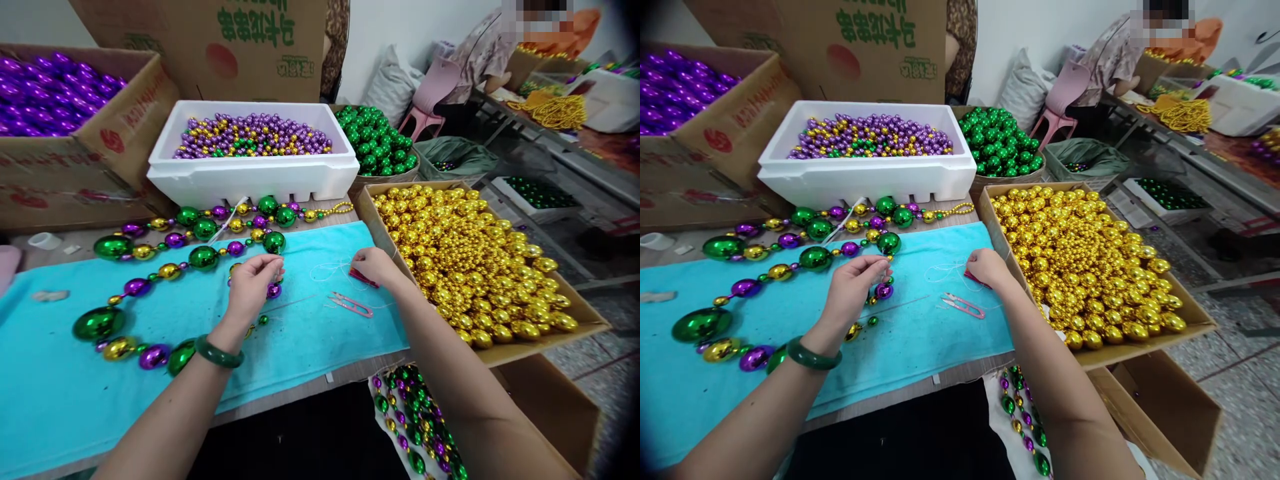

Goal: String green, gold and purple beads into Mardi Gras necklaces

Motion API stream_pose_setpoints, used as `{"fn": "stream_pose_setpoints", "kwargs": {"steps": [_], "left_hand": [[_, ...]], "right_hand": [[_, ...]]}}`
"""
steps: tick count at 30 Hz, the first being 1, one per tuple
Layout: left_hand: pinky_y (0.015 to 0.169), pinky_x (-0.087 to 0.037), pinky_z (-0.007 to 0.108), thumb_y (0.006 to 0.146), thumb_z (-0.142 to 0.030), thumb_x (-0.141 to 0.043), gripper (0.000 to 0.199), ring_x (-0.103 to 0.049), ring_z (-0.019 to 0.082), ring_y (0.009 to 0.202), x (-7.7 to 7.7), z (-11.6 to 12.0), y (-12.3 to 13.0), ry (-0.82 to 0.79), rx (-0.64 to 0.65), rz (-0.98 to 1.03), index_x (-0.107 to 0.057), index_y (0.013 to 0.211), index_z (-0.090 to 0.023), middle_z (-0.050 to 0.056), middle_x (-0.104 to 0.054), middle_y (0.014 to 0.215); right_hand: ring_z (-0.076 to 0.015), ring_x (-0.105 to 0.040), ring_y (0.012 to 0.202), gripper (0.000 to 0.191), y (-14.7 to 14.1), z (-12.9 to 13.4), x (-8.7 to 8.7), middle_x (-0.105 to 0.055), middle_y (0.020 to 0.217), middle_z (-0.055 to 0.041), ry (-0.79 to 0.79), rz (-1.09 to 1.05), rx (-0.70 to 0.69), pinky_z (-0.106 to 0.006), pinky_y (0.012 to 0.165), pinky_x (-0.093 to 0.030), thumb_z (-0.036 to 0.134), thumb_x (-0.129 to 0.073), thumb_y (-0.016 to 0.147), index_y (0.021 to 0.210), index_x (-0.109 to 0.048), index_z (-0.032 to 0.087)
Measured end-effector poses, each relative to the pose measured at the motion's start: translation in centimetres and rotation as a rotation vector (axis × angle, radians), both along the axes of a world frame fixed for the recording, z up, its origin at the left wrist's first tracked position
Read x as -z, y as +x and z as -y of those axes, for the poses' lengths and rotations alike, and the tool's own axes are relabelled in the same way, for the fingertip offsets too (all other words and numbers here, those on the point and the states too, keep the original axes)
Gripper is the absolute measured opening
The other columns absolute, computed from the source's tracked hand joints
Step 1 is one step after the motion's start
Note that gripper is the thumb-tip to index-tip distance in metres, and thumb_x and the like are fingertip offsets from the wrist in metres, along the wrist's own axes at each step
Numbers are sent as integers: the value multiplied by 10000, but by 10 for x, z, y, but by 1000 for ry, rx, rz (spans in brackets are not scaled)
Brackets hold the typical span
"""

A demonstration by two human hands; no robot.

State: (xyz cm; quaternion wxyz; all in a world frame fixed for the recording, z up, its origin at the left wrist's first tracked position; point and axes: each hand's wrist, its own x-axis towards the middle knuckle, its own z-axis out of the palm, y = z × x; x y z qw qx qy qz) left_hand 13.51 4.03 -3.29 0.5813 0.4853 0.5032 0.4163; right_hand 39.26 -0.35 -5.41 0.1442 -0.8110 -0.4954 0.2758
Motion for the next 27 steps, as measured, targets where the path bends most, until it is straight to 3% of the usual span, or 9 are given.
{"fn": "stream_pose_setpoints", "kwargs": {"steps": [4, 8, 11, 13, 15, 22, 25, 27], "left_hand": [[645, -494, 273, 605, -339, -709, 246, -613, 145, 659, 2, 0, -1, 0, 11, 3, -672, 758, -151, 7, -639, 655], [642, -494, 270, 608, -331, -710, 243, -601, 134, 644, 2, 1, -2, -6, 3, 13, -672, 761, -145, 11, -641, 656], [633, -487, 258, 618, -322, -702, 236, -593, 127, 644, 1, 2, -2, -7, 9, 15, -673, 766, -141, 15, -642, 661], [631, -486, 253, 620, -324, -701, 237, -594, 126, 650, 1, 2, -2, -10, 14, 20, -672, 768, -140, 14, -640, 664], [637, -488, 256, 617, -331, -707, 244, -594, 127, 652, 0, 2, -3, -13, 14, 26, -671, 765, -141, 12, -639, 666], [642, -486, 261, 617, -310, -702, 220, -598, 133, 667, 2, 2, -6, 1, 1, 48, -669, 753, -139, 12, -635, 678], [643, -487, 261, 623, -312, -698, 223, -595, 130, 664, 2, 2, -6, 3, 4, 39, -667, 756, -136, 11, -632, 676], [644, -487, 263, 626, -319, -699, 234, -594, 130, 661, 3, 2, -7, 3, 6, 30, -666, 766, -134, 12, -633, 673]], "right_hand": [[-100, -502, 513, 136, -5, -5, -14, -622, 629, -24, 53, -247, -34, -207, 471, -369, 266, -565, 717, 720, -630, 147], [-55, -433, 438, 180, -10, -9, -31, -636, 714, -17, 99, -579, -68, -183, 361, -292, 344, -566, 720, 735, -579, 165], [-38, -394, 398, 206, -14, -13, -37, -567, 598, 16, 131, -959, -22, -160, 314, -209, 319, -661, 647, 700, -549, 155], [-32, -375, 378, 231, -17, -16, -38, -512, 530, 41, 140, -1073, -1, -150, 306, -175, 306, -699, 620, 691, -543, 151], [-35, -372, 375, 220, -21, -18, -38, -503, 522, 44, 147, -1022, 2, -152, 308, -174, 314, -682, 640, 702, -543, 155], [-83, -499, 489, 127, -27, -25, -26, -641, 740, -61, 122, -396, 76, -188, 387, -317, 241, -559, 749, 772, -612, 128], [-124, -581, 667, 255, -19, -25, -18, -647, 988, -91, 181, -190, 109, -219, 527, -415, 257, -549, 777, 989, -624, 136], [-163, -589, 815, 285, -11, -21, -15, -626, 1076, -92, 217, -50, 96, -255, 660, -437, 251, -549, 782, 1037, -623, 149]]}}
